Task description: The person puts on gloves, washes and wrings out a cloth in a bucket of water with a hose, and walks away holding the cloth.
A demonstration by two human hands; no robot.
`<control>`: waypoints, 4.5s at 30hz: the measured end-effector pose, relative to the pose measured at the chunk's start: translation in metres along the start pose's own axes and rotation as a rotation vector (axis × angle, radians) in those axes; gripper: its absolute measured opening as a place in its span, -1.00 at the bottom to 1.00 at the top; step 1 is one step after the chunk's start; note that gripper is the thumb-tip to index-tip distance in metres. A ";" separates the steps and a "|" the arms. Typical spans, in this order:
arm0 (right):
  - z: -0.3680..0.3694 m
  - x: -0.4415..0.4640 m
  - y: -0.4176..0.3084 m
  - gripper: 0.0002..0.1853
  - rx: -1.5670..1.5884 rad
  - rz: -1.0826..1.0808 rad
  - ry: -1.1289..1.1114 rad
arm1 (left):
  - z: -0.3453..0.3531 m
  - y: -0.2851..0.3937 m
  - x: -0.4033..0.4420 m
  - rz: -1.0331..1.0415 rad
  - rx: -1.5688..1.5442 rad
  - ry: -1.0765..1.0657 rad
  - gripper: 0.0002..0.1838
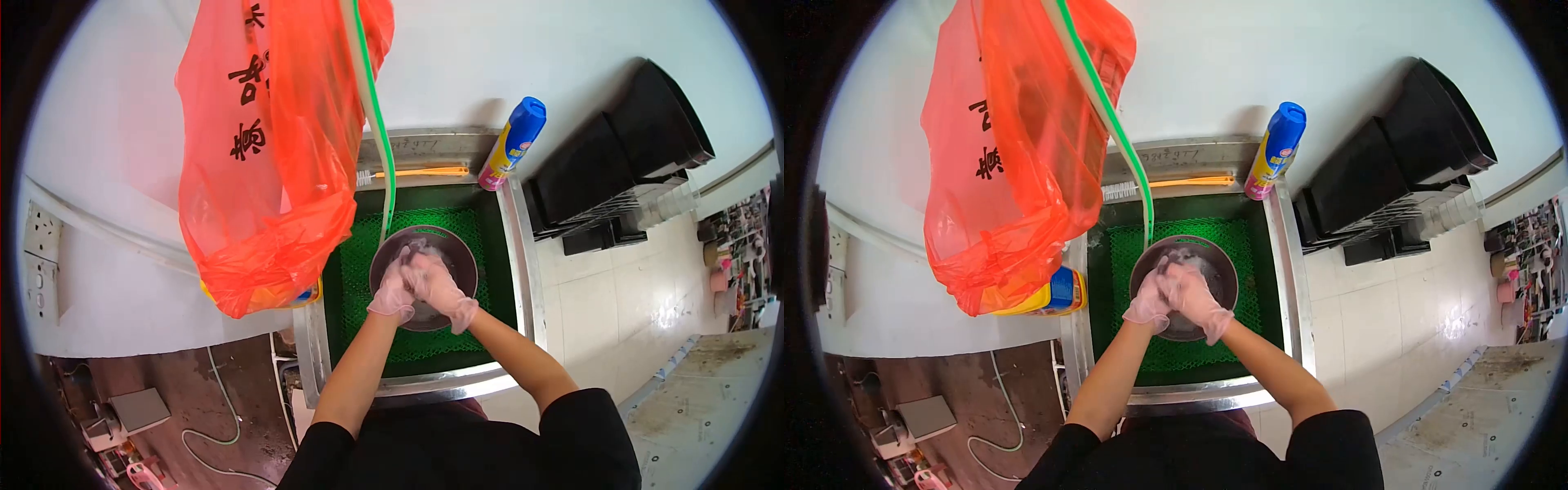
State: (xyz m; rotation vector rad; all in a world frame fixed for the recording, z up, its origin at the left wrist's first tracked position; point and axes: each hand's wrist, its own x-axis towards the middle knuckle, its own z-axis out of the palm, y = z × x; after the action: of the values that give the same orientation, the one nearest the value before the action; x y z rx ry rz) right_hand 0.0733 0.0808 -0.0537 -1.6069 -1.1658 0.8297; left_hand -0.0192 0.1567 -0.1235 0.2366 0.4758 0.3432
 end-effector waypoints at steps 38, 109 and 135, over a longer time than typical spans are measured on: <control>-0.004 0.022 0.062 -0.79 -0.026 0.124 0.020 | -0.011 -0.021 0.002 0.080 -0.186 0.061 -0.67; -0.045 0.009 0.059 -0.78 -0.113 0.255 0.185 | 0.023 0.009 -0.039 0.239 0.358 0.211 -0.56; -0.031 -0.036 0.014 -0.75 0.124 0.421 0.058 | 0.039 0.056 -0.068 0.182 1.104 0.047 -0.46</control>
State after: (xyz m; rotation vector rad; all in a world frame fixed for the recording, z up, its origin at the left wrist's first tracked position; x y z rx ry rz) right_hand 0.0943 0.0358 -0.0571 -1.7862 -0.7267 1.0910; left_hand -0.0725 0.1769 -0.0457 1.3515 0.6572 0.2322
